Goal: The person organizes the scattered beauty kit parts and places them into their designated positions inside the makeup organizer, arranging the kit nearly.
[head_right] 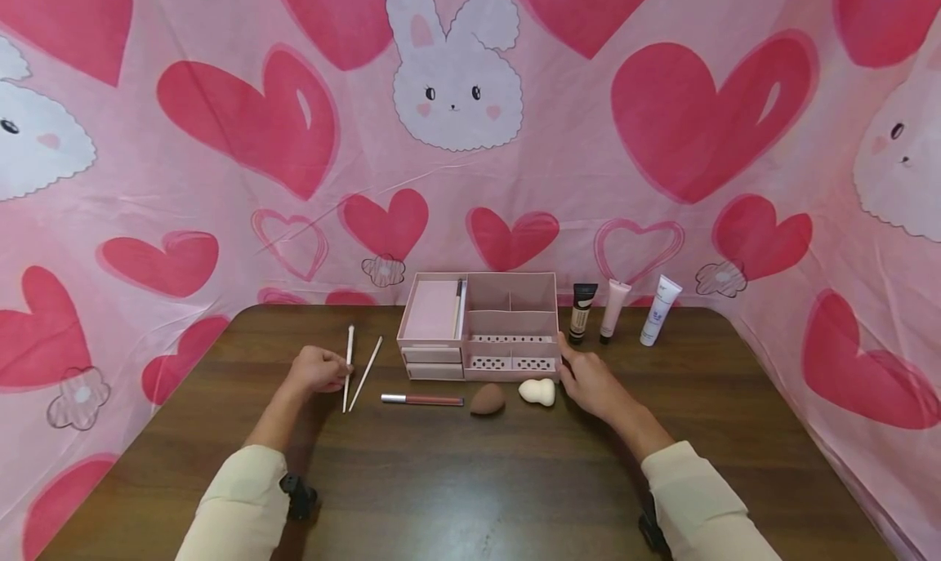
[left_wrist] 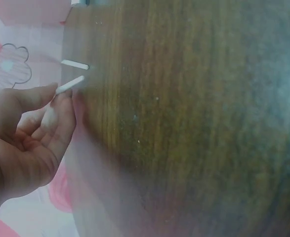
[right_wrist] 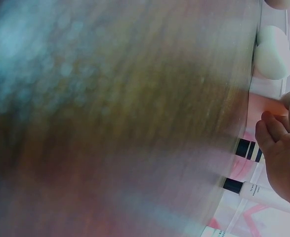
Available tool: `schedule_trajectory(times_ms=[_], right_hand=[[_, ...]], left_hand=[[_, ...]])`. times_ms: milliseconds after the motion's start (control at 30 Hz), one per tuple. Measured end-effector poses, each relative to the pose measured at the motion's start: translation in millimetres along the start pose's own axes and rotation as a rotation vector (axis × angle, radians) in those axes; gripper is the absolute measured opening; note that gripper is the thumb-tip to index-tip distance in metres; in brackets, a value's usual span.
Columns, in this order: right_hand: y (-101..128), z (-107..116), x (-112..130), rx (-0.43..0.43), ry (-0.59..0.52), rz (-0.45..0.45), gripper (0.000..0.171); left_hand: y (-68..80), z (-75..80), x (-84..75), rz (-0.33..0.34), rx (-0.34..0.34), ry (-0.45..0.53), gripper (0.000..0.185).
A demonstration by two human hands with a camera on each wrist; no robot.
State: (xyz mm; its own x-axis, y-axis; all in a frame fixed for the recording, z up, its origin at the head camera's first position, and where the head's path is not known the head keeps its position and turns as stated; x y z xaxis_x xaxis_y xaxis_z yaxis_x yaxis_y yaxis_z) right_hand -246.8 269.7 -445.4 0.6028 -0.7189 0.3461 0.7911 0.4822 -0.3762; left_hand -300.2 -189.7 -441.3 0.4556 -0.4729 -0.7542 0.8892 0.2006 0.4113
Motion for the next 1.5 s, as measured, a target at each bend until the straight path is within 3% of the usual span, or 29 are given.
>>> schedule_trajectory(times_ms=[767, 933, 1067, 1267, 1500], right_hand=[[-1, 0, 2, -0.006, -0.009, -0.018, 0.057], [-1, -1, 1, -0.014, -0.007, -0.009, 0.057], [-1, -1, 1, -0.021, -0.001, 0.001, 0.057], [-1, 1, 2, -0.018, -0.005, 0.002, 0.057], [0, 0, 2, -0.007, -0.013, -0.011, 0.058]], left_hand=[[12.3, -2.0, -34.3, -0.059, 0.076, 0.249, 0.028], [16.4, -2.1, -42.8, -0.112, 0.154, 0.297, 0.021], [18.4, -6.9, -51.5, -0.121, 0.182, 0.289, 0.022], [19.4, -15.4, -65.2, -0.067, 0.163, 0.278, 0.031], [25.8, -21.1, -81.8, -0.119, 0.204, 0.296, 0.032]])
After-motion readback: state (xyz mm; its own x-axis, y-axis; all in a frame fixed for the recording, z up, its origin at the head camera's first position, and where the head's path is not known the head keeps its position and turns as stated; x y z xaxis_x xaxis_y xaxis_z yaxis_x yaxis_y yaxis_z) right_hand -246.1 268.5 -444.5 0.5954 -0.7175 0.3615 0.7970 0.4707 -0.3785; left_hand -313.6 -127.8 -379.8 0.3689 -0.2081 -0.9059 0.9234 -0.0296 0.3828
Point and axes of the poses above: each hand's wrist, its own y-axis away from the middle knuckle, its own z-axis out of the back of the hand, x = y × z, the point moved 2 cm from there along -y, towards the middle knuckle, and after that the axes turned 14 degrees about z, right-handed, at the moved point
